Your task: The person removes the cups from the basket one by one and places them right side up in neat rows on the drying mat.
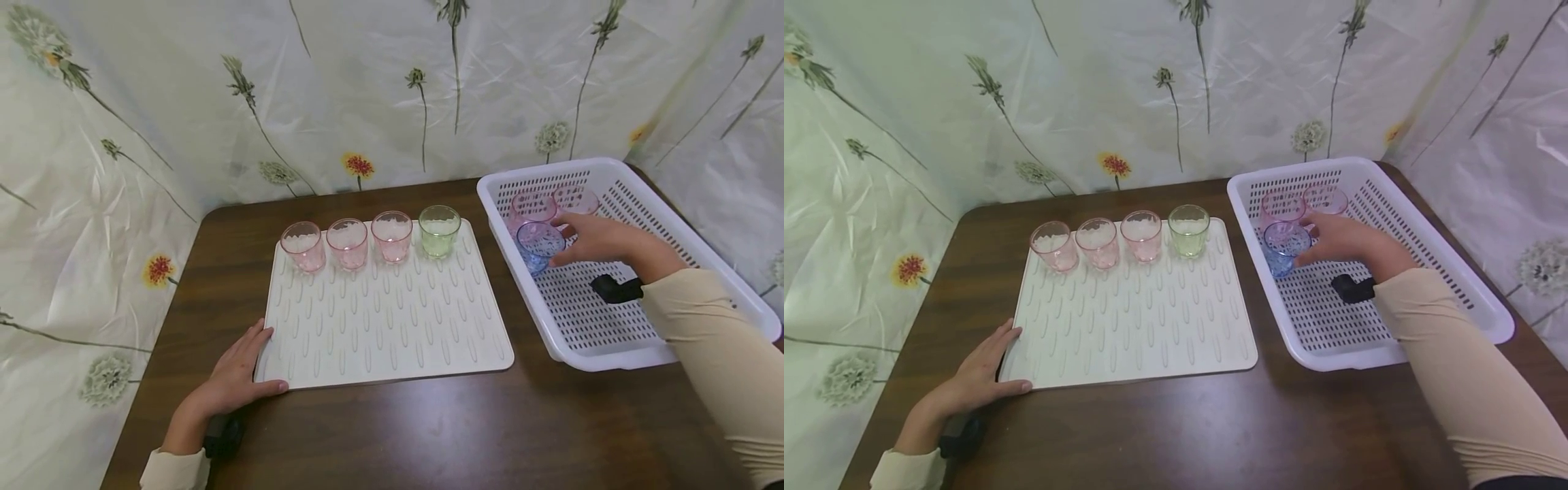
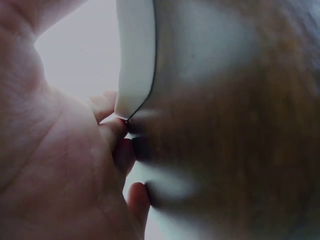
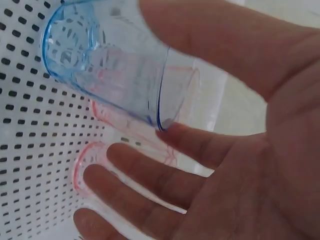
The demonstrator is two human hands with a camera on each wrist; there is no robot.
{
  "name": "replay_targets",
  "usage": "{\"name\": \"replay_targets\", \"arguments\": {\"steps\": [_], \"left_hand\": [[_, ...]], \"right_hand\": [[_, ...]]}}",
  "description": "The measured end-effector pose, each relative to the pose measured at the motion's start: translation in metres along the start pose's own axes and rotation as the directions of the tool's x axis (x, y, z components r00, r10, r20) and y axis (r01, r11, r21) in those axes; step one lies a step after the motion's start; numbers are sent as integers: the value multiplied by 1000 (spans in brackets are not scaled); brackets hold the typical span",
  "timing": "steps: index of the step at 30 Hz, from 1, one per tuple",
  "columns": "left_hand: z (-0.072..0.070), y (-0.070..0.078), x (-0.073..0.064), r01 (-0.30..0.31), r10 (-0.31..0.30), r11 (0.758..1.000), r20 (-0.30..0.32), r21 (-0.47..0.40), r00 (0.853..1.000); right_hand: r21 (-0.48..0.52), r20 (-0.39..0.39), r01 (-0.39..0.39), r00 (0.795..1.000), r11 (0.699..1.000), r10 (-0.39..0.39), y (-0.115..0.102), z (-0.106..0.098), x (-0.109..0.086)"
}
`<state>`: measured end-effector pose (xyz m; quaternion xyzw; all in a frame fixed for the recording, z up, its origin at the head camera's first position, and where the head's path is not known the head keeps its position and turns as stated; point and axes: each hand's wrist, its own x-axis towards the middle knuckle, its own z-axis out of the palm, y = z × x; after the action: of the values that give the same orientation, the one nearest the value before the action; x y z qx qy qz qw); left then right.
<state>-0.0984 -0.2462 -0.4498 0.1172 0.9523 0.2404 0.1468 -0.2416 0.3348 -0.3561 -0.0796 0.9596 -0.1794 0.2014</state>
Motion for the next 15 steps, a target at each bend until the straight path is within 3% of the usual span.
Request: {"name": "replay_targets", "arguments": {"steps": [5, 15], "left_hand": [[0, 1, 0, 6, -6, 1000, 8, 0, 1000], [-1, 2, -1, 10, -10, 1000, 12, 0, 1000]], "right_hand": [[2, -13, 78, 997, 997, -78, -4, 3, 3], [65, 11, 102, 995, 993, -103, 0, 6, 5]]}}
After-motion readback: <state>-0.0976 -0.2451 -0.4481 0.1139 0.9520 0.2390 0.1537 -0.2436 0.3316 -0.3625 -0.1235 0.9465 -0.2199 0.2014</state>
